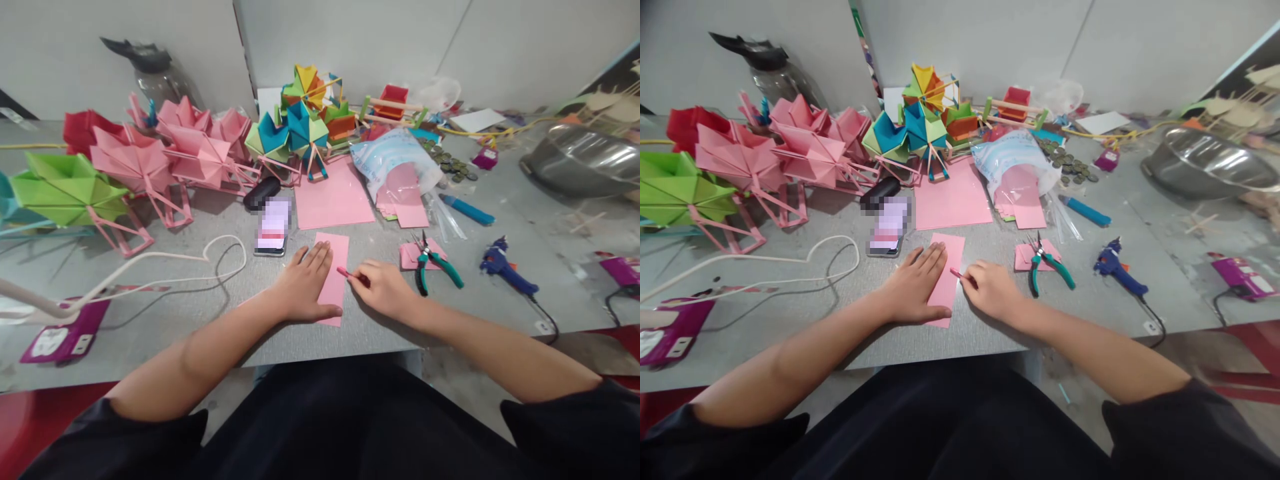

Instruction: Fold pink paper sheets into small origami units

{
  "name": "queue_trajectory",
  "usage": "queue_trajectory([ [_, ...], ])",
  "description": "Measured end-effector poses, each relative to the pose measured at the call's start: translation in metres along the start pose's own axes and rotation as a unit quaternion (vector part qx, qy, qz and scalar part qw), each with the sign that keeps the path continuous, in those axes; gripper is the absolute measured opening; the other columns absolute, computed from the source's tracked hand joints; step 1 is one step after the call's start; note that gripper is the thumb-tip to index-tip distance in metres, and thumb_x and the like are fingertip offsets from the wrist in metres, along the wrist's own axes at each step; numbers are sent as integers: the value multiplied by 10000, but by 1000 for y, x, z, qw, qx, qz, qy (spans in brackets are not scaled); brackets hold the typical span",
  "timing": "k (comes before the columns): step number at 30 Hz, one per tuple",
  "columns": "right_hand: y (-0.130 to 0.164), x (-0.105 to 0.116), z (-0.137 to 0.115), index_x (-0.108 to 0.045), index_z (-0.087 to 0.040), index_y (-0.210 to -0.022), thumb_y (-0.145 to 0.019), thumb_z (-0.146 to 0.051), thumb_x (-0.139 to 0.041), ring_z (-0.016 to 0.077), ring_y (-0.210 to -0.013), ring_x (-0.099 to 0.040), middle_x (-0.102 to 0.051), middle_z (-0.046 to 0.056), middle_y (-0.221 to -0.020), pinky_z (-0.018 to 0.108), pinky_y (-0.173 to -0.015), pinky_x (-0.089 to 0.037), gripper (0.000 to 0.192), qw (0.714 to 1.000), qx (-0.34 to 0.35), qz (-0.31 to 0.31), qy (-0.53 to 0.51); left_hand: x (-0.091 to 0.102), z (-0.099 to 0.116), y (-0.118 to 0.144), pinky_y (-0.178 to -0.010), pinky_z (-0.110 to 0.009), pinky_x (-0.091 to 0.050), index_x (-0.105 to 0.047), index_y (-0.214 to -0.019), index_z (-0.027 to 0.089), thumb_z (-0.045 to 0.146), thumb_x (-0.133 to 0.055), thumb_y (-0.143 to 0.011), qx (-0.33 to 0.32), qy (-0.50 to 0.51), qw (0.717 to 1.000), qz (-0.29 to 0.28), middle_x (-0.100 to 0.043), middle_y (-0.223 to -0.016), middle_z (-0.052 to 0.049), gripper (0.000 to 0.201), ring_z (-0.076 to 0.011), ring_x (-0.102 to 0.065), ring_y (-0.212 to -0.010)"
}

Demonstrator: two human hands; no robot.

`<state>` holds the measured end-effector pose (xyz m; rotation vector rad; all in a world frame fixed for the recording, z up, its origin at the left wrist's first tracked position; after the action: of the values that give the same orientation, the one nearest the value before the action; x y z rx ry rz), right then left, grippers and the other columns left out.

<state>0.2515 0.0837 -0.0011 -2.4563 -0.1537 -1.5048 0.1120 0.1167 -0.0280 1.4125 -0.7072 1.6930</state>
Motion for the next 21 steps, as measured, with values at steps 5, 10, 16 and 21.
queue_trajectory([
  [5,-35,4,23,-687,-211,-792,-1011,-215,-614,224,-800,-681,-754,81,-842,326,-748,-444,231,994,-77,-9,82,-1,-1,0,-1384,-564,-14,-174,-1740,-13,863,-580,-892,-1,8,1000,2,-98,-1830,-319,1285,-441,-77,-1735],
  [10,-65,10,38,-759,-194,-867,-1032,-229,-593,260,-898,-734,-820,123,-953,335,-771,-456,237,983,-132,-10,130,-2,-1,1,-1384,-572,-24,-175,-1746,4,857,-600,-886,-8,13,1000,12,-91,-1831,-314,1284,-442,-82,-1735],
  [16,-81,31,55,-818,-141,-1013,-1082,-242,-545,303,-986,-759,-824,189,-1068,361,-823,-482,299,966,-176,-22,190,1,-5,1,-1385,-630,-95,-260,-1729,21,721,-536,-1017,-2,52,998,22,-148,-1827,-301,1035,-433,-110,-1733],
  [21,-72,44,45,-804,-79,-1155,-1094,-217,-519,369,-1181,-702,-765,272,-1237,431,-963,-502,322,959,-164,-7,231,18,-26,6,-1378,-615,-267,-368,-1694,145,386,-421,-1124,27,212,968,132,-257,-1830,-230,621,-348,-216,-1727],
])
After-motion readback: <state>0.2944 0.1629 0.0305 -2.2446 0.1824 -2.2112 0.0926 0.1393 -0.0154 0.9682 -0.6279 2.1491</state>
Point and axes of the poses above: each hand's wrist, its own y-axis away from the middle knuckle, its own x-axis out of the back of the hand, z = x × y, the point moved 9 cm from there along -y, towards the middle knuckle
